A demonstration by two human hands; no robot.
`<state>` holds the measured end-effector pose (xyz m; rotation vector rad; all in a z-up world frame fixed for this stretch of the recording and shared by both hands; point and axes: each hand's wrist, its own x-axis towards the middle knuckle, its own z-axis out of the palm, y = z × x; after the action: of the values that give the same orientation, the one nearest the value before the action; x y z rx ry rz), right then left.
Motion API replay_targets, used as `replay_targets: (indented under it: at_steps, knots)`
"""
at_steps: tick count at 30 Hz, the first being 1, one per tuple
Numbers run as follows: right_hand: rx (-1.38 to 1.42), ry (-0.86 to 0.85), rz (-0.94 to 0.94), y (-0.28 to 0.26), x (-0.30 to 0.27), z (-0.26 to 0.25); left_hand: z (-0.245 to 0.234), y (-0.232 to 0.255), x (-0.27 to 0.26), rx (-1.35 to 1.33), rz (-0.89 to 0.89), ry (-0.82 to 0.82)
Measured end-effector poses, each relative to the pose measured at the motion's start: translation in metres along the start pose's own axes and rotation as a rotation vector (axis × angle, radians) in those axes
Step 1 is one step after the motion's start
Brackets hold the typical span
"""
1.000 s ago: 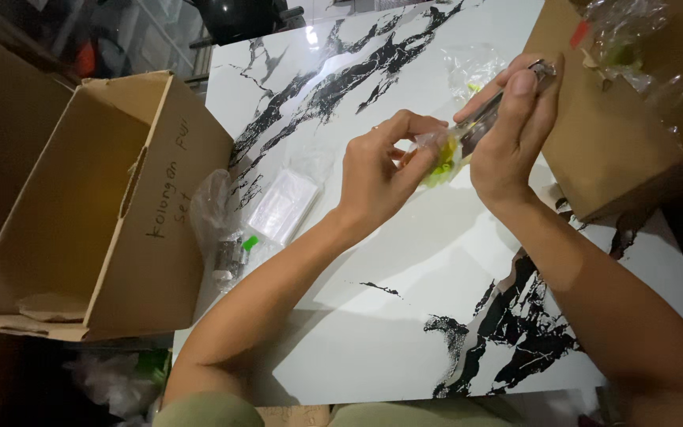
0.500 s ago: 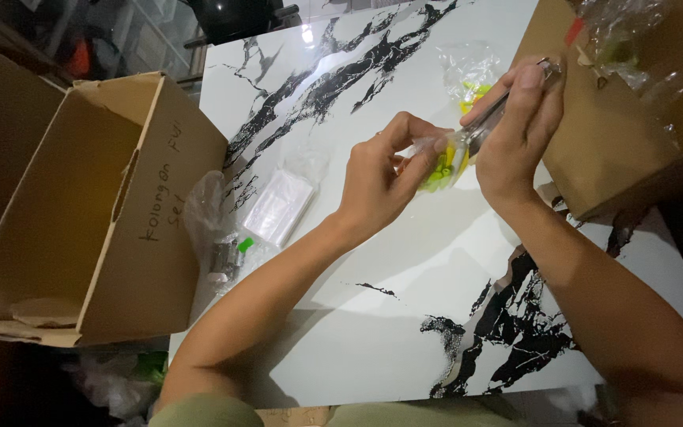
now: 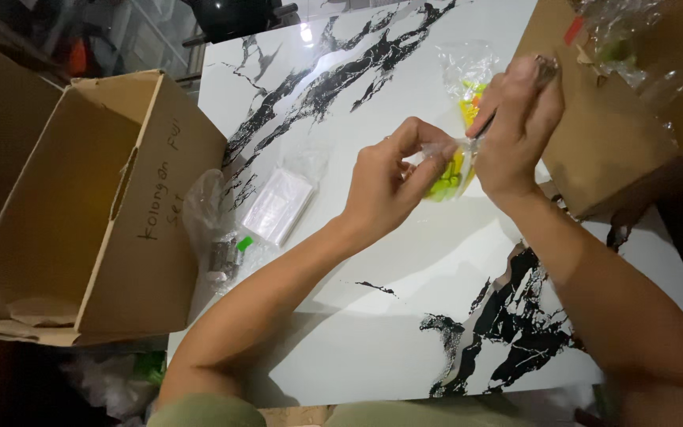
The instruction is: The person sorts and packages fishing lures by placing small rubber lures into plastic bags, stapling the bags shut, and placing them into a cardboard box.
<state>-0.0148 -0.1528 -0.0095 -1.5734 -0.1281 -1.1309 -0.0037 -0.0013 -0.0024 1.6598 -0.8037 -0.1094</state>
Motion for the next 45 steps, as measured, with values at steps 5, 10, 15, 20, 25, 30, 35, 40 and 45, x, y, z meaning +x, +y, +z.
replay_targets:
  at_steps: [5, 10, 15, 20, 25, 30, 35, 40, 45]
  knots:
    - [-0.038, 0.066, 0.067, 0.002, 0.006, -0.003, -0.002, 0.011, 0.002, -0.085, 0.011, 0.013]
    - [-0.062, 0.101, 0.147, 0.001, 0.006, -0.004, -0.006, 0.015, 0.005, -0.131, -0.044, 0.058]
    - [0.041, 0.151, 0.190, 0.009, 0.005, -0.007, -0.004, 0.007, 0.007, -0.046, 0.001, 0.133]
    - [0.054, 0.179, 0.154, -0.009, -0.001, 0.004, -0.002, 0.004, 0.004, 0.069, 0.044, 0.122]
    - [0.046, 0.185, 0.135, -0.012, -0.004, 0.011, 0.001, 0.004, 0.002, 0.088, 0.074, 0.115]
    - [0.036, 0.177, 0.121, -0.006, -0.007, 0.009, 0.002, 0.004, -0.001, 0.076, 0.109, 0.096]
    - [-0.006, 0.169, 0.153, -0.015, -0.004, 0.010, 0.002, 0.003, -0.003, 0.040, 0.111, 0.057]
    - [0.001, 0.067, 0.123, -0.016, -0.003, 0.007, 0.006, 0.009, -0.006, 0.072, 0.076, 0.036]
    - [0.036, -0.037, 0.064, -0.003, 0.000, 0.002, 0.004, 0.004, -0.004, 0.129, 0.134, 0.074]
